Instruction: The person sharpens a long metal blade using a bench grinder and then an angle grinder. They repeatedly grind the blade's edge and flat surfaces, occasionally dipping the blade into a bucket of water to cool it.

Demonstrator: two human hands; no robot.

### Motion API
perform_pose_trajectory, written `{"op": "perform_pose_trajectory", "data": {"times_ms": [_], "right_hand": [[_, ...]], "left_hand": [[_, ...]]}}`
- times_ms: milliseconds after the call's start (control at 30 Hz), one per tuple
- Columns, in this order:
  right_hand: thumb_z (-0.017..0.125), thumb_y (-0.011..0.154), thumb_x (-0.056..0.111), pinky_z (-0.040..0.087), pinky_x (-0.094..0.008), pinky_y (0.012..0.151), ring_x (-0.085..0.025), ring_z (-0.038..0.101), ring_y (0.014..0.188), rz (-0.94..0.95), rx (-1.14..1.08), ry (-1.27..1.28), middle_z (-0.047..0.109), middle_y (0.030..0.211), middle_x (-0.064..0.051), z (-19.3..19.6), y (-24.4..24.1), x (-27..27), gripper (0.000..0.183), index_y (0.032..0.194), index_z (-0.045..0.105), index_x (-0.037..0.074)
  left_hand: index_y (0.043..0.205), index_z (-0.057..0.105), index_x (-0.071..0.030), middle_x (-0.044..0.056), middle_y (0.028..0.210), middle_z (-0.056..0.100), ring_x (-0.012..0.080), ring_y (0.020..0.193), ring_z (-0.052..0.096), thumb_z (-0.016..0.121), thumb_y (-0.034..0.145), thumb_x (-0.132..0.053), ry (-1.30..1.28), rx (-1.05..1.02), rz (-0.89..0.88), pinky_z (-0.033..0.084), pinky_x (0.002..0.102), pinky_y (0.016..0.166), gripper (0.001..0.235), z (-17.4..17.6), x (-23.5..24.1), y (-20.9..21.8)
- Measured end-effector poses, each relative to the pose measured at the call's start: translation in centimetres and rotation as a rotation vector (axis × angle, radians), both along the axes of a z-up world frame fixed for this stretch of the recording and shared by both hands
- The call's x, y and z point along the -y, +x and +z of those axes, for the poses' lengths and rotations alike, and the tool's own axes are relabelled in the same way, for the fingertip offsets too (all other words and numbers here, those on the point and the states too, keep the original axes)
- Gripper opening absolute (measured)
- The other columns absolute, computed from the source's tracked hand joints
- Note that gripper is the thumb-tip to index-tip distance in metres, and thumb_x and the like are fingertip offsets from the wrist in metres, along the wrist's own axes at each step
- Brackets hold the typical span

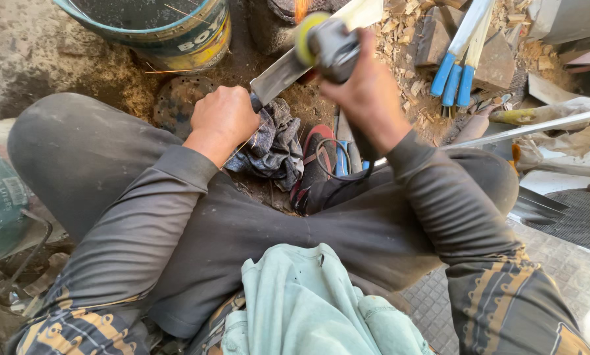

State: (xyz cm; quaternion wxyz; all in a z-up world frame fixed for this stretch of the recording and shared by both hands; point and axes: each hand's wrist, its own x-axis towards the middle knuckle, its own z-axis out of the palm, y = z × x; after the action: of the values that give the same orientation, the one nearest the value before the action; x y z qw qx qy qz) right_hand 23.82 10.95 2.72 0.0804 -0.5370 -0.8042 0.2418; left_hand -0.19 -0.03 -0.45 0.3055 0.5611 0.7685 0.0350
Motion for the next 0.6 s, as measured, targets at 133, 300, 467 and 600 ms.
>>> {"op": "perform_pose_trajectory", "data": {"times_ms": [133, 300, 467, 600], "right_hand": [[0.086, 0.082, 0.036, 0.060, -0.048, 0.072, -0.042, 0.075, 0.085, 0.154, 0.035, 0.006, 0.071, 0.102, -0.027, 1.9, -3.4, 4.9, 0.091, 0.145, 0.030, 0.003], [0.086, 0.080, 0.035, 0.058, -0.051, 0.073, -0.044, 0.074, 0.088, 0.165, 0.042, 0.014, 0.072, 0.102, -0.027, 2.2, -3.2, 4.5, 0.091, 0.145, 0.030, 0.003], [0.090, 0.084, 0.037, 0.060, -0.046, 0.084, -0.042, 0.075, 0.096, 0.004, -0.059, 0.118, 0.073, 0.108, -0.027, -0.2, 0.7, -1.4, 0.089, 0.144, 0.034, 0.003], [0.093, 0.088, 0.032, 0.061, -0.044, 0.093, -0.042, 0.076, 0.105, -0.002, -0.176, 0.307, 0.073, 0.115, -0.028, -3.4, 5.1, -7.7, 0.085, 0.142, 0.035, 0.001]], "left_hand": [[0.103, 0.078, -0.006, 0.024, 0.104, 0.074, 0.0428, 0.099, 0.072, 0.075, 0.084, -0.030, 0.010, 0.000, 0.007, 0.057, 0.051, 0.085, 0.031, 0.1, 0.1, 0.0], [0.104, 0.078, -0.009, 0.023, 0.105, 0.073, 0.0437, 0.100, 0.070, 0.075, 0.084, -0.035, -0.009, 0.005, 0.022, 0.056, 0.052, 0.086, 0.033, 0.4, 0.2, 0.1], [0.104, 0.077, -0.008, 0.022, 0.106, 0.074, 0.0432, 0.101, 0.070, 0.076, 0.083, -0.037, -0.062, -0.007, 0.027, 0.057, 0.052, 0.086, 0.036, 0.5, 0.1, 0.1], [0.105, 0.077, -0.009, 0.023, 0.105, 0.074, 0.0434, 0.101, 0.070, 0.075, 0.083, -0.035, -0.071, -0.012, 0.021, 0.056, 0.052, 0.086, 0.034, 0.4, 0.0, 0.0]]}}
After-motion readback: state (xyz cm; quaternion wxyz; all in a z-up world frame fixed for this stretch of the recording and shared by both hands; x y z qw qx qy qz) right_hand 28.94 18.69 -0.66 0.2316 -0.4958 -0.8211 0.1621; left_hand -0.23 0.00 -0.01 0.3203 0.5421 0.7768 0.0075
